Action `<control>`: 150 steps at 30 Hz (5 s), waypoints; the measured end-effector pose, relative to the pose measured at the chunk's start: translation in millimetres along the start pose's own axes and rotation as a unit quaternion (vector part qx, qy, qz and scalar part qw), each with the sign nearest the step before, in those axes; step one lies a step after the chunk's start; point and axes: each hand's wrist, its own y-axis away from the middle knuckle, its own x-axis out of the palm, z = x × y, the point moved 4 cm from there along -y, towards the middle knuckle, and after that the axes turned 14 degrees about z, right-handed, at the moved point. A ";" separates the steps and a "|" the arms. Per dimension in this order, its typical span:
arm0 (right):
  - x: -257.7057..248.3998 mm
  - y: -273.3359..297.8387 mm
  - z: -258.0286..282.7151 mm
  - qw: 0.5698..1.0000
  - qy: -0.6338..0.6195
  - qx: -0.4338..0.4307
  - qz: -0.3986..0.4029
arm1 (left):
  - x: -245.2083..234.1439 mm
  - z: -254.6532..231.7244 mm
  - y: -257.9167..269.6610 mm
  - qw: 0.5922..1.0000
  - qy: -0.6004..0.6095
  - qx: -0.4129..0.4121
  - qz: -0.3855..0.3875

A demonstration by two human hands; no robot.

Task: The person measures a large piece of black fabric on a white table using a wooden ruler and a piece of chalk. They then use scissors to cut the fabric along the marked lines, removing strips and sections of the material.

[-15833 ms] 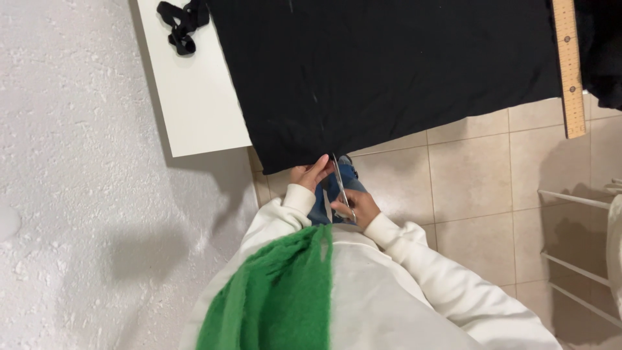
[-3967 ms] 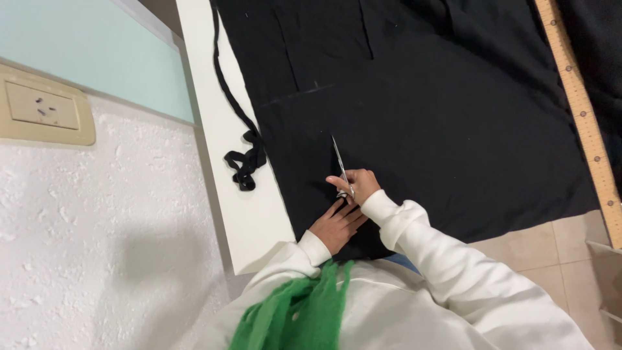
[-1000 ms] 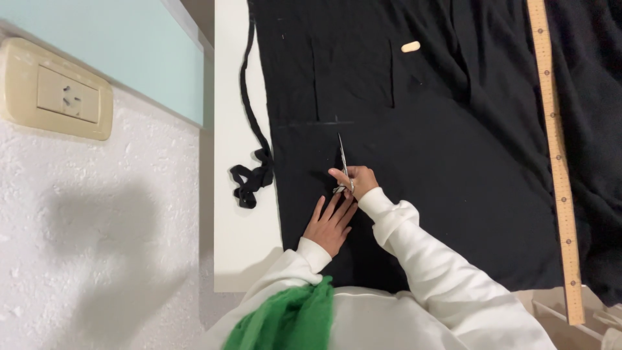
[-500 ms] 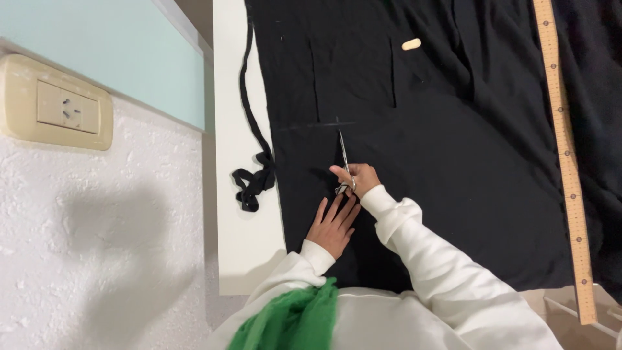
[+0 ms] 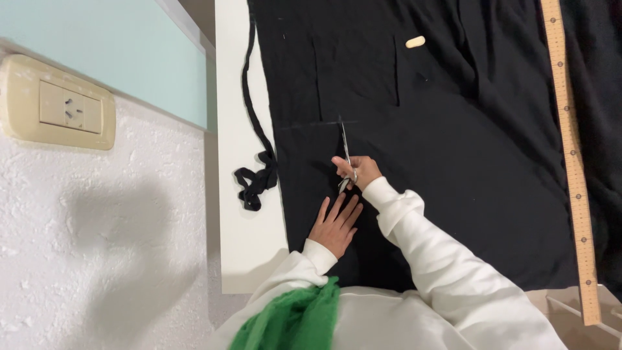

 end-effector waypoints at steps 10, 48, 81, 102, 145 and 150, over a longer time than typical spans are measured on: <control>-1.7 -8.1 3.3 0.996 -0.072 -0.034 0.031 | -6.0 0.0 1.4 1.000 0.008 0.007 -0.008; -15.7 -20.4 25.3 0.999 0.023 -0.032 -0.009 | -6.8 0.0 2.9 1.000 -0.006 0.010 -0.024; -142.8 -95.1 81.2 0.797 0.480 -0.007 0.365 | -49.0 11.4 -97.9 0.949 0.176 -0.221 -0.142; -137.5 -113.5 94.2 0.752 0.476 -0.046 0.454 | -35.8 37.1 -113.1 0.939 0.089 -0.313 -0.116; -101.2 -111.8 116.6 0.778 0.411 -0.036 0.474 | -24.2 37.5 -118.4 0.936 0.104 -0.315 -0.117; -104.9 -118.8 105.1 0.757 0.472 -0.053 0.448 | -25.7 38.0 -116.2 0.937 0.112 -0.312 -0.115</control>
